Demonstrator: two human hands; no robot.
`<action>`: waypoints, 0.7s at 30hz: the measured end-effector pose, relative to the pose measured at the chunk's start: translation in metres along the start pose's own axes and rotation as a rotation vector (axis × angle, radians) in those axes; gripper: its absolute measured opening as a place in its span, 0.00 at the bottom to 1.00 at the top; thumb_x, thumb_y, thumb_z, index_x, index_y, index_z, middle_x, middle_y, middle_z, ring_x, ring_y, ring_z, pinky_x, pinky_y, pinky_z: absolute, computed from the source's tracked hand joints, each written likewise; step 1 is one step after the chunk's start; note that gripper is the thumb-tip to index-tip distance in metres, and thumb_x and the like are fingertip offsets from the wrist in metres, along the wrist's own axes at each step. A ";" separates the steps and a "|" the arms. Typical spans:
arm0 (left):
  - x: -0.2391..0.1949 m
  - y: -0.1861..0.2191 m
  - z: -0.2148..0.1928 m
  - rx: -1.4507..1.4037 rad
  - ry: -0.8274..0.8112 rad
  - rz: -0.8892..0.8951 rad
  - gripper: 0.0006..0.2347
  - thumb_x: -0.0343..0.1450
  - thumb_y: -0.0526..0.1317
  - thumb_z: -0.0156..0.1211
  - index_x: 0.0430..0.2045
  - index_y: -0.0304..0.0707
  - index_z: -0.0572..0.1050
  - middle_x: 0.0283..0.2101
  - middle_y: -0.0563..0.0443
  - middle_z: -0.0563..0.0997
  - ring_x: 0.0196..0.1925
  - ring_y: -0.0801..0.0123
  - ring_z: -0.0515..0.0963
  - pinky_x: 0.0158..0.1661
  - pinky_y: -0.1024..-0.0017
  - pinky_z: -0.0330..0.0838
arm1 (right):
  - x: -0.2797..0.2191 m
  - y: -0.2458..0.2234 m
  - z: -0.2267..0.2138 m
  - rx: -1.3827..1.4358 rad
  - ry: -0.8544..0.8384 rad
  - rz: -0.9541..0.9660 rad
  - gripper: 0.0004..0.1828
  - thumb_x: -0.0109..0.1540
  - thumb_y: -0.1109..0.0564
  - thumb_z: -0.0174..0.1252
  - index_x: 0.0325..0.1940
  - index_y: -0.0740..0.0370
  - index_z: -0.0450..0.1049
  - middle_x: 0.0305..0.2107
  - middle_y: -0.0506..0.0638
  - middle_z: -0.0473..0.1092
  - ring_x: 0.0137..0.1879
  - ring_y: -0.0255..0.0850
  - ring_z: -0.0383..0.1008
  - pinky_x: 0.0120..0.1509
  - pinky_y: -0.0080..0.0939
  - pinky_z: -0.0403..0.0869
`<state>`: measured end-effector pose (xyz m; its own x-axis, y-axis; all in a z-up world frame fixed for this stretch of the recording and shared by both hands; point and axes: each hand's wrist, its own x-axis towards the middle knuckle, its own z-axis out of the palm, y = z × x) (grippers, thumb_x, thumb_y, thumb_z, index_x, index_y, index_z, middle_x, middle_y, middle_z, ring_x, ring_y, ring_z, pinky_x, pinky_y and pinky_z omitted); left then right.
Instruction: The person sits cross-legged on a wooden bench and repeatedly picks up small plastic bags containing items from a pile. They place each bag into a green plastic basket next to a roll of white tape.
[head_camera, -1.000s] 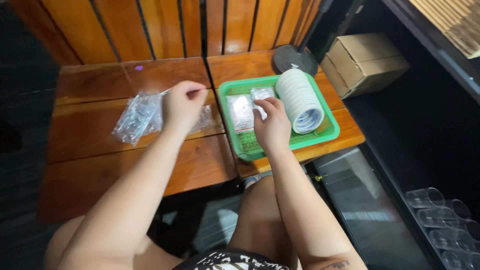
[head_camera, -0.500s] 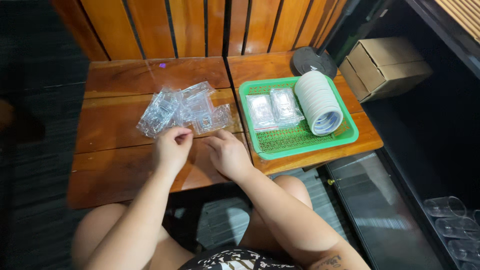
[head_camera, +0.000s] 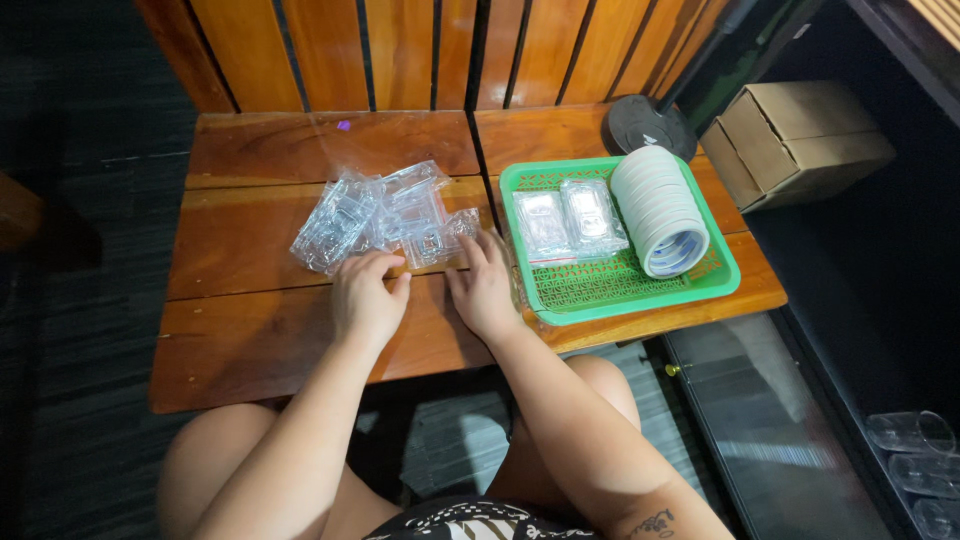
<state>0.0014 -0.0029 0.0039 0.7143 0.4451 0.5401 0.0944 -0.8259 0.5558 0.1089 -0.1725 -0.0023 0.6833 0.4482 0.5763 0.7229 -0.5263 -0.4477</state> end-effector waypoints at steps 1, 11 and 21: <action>-0.001 -0.001 0.003 0.001 0.001 -0.003 0.09 0.61 0.41 0.74 0.33 0.50 0.84 0.37 0.53 0.83 0.44 0.56 0.82 0.50 0.61 0.75 | -0.001 0.004 0.004 0.001 -0.002 -0.001 0.30 0.55 0.56 0.70 0.61 0.59 0.74 0.57 0.64 0.68 0.69 0.64 0.67 0.72 0.59 0.67; -0.007 0.005 0.013 0.141 -0.102 -0.114 0.10 0.64 0.47 0.68 0.37 0.55 0.84 0.47 0.61 0.84 0.55 0.64 0.80 0.52 0.58 0.73 | -0.003 0.019 0.020 -0.039 -0.014 0.039 0.32 0.55 0.50 0.71 0.62 0.57 0.75 0.55 0.62 0.72 0.67 0.63 0.70 0.70 0.56 0.69; -0.005 0.006 0.014 0.132 -0.179 -0.123 0.09 0.66 0.47 0.68 0.38 0.60 0.83 0.49 0.65 0.83 0.57 0.66 0.79 0.52 0.57 0.73 | -0.013 -0.030 -0.029 -0.063 -0.121 0.077 0.25 0.54 0.47 0.70 0.54 0.54 0.80 0.40 0.50 0.70 0.47 0.54 0.79 0.52 0.47 0.79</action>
<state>0.0079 -0.0152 -0.0045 0.8023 0.4863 0.3462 0.2696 -0.8126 0.5167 0.0759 -0.1834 0.0233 0.7469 0.4861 0.4537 0.6622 -0.6055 -0.4414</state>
